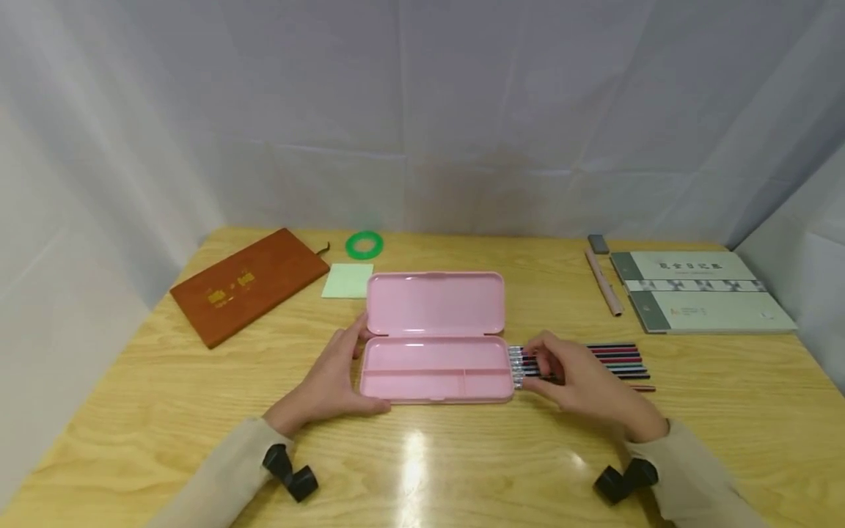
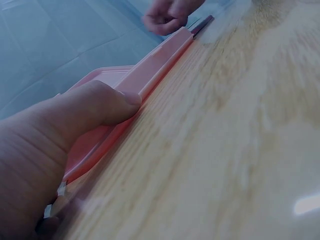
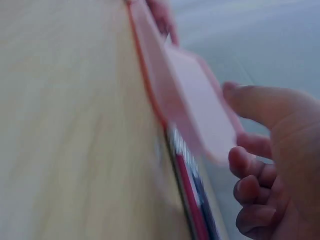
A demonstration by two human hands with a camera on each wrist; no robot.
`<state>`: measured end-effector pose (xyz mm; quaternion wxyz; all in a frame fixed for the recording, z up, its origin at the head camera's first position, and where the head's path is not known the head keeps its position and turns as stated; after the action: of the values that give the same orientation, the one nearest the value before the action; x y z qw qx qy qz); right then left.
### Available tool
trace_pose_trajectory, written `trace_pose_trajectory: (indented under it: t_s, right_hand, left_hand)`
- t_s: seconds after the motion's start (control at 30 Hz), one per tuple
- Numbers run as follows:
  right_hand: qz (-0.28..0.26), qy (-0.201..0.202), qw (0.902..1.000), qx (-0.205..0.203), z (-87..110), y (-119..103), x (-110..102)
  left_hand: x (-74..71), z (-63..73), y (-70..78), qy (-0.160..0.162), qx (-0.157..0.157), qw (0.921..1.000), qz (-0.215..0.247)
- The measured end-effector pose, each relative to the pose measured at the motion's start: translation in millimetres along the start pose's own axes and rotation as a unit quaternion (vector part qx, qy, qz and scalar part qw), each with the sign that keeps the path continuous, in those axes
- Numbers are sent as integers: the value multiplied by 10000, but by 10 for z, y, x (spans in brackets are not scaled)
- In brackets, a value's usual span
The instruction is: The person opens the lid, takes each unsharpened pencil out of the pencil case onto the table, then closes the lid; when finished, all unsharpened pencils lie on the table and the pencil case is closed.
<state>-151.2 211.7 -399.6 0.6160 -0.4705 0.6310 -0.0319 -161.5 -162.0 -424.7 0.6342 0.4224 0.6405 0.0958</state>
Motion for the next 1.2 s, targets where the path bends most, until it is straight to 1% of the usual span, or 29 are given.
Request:
trace_pose_trajectory:
  t_s: [0.07, 0.13, 0.17, 0.2, 0.23, 0.3, 0.37, 0.43, 0.47, 0.53, 0.57, 0.6, 0.63, 0.67, 0.7, 0.73, 0.77, 0.8, 0.83, 0.87, 0.9, 0.93, 0.97, 1.0, 1.07, 1.13, 1.2]
  right_hand:
    - [-399, -27, 9992, -1, -154, -31, 38]
    - [-841, 27, 9962, 234, -301, -51, 70]
    - [-1079, 96, 9932, 425, -369, -56, 86]
    - [-1366, 175, 9882, 674, -432, -59, 101]
    - [-1663, 293, 9810, 955, -485, -51, 114]
    - [-2414, 554, 9582, 1432, -563, -31, 134]
    - [-3243, 701, 9306, 1543, -610, -6, 145]
    - [-4036, 616, 9030, 1334, -623, 20, 145]
    - [-4396, 516, 8892, 1154, -617, 32, 139]
    - [-4938, 211, 8665, 703, -594, 50, 123]
    - [-5099, 70, 8587, 517, -574, 55, 112]
    - [-5168, -41, 8553, 354, -550, 59, 98]
    - [-5165, -123, 8557, 283, -524, 60, 86]
    - [-5033, -229, 8635, 209, -494, 57, 74]
    - [-4808, -361, 8760, 166, -460, 48, 63]
    - [-4442, -501, 8945, 86, -424, 36, 52]
    - [-3987, -626, 9149, 103, -387, 16, 43]
    - [-3506, -763, 9332, 204, -350, -7, 41]
    - [-3006, -885, 9492, 288, -317, -31, 44]
    - [-2521, -977, 9622, 309, -290, -58, 52]
    - [-2116, -1017, 9715, 332, -270, -85, 65]
    - [-1788, -1037, 9778, 335, -258, -111, 82]
    - [-1553, -1039, 9815, 416, -247, -137, 103]
    - [-1397, -1012, 9841, 427, -240, -158, 122]
    - [-1117, -865, 9895, 301, -236, -191, 153]
    - [-957, -766, 9921, 253, -229, -213, 172]
    - [-841, -695, 9937, 262, -219, -227, 183]
  left_hand:
    - [-5, 3, 0, -1, 0, 10000, -4]
    - [-9, 7, -1, -5, -2, 10000, -5]
    - [-10, 11, -3, -10, -5, 10000, -16]
    - [-12, 15, -4, -13, -8, 10000, -9]
    - [-6, 16, -5, -16, -13, 10000, 3]
    - [0, 20, -7, -19, -26, 10000, 37]
    - [3, 21, -7, 10, -21, 10000, 79]
    - [3, 18, -9, 91, -1, 9998, 156]
    - [2, 16, -10, 133, 13, 9998, 176]
    - [0, 12, -13, 211, 25, 9996, 207]
    - [0, 10, -15, 242, 32, 9994, 230]
    - [0, 10, -18, 247, 18, 9995, 219]
    - [-1, 13, -17, 246, 11, 9995, 200]
    - [-4, 18, -16, 241, 1, 9995, 181]
    - [-8, 22, -18, 213, -13, 9995, 218]
    - [-10, 26, -18, 179, 8, 9993, 335]
    - [-13, 28, -18, 140, 49, 9990, 428]
    - [-16, 32, -19, 115, 117, 9990, 413]
    - [-21, 34, -17, 111, 201, 9990, 387]
    - [-26, 36, -18, 94, 272, 9991, 304]
    - [-31, 35, -20, 97, 373, 9991, 203]
    - [-34, 36, -22, 127, 477, 9988, 43]
    - [-38, 38, -22, 171, 558, 9981, -180]
    - [-40, 41, -22, 220, 642, 9970, -370]
    - [-42, 42, -25, 246, 743, 9955, -531]
    - [-43, 40, -21, 239, 797, 9951, -535]
    - [-40, 38, -18, 197, 751, 9958, -486]
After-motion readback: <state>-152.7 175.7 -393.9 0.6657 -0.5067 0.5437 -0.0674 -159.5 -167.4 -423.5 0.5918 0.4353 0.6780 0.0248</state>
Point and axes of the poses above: each hand's wrist, its own z-axis away from the middle knuckle, its own x-axis out of the palm, y = z × x, the point moved 1 cm from there along -z, towards the middle knuckle, and after that the axes turned 2 degrees about -z, right-handed, at the moved point
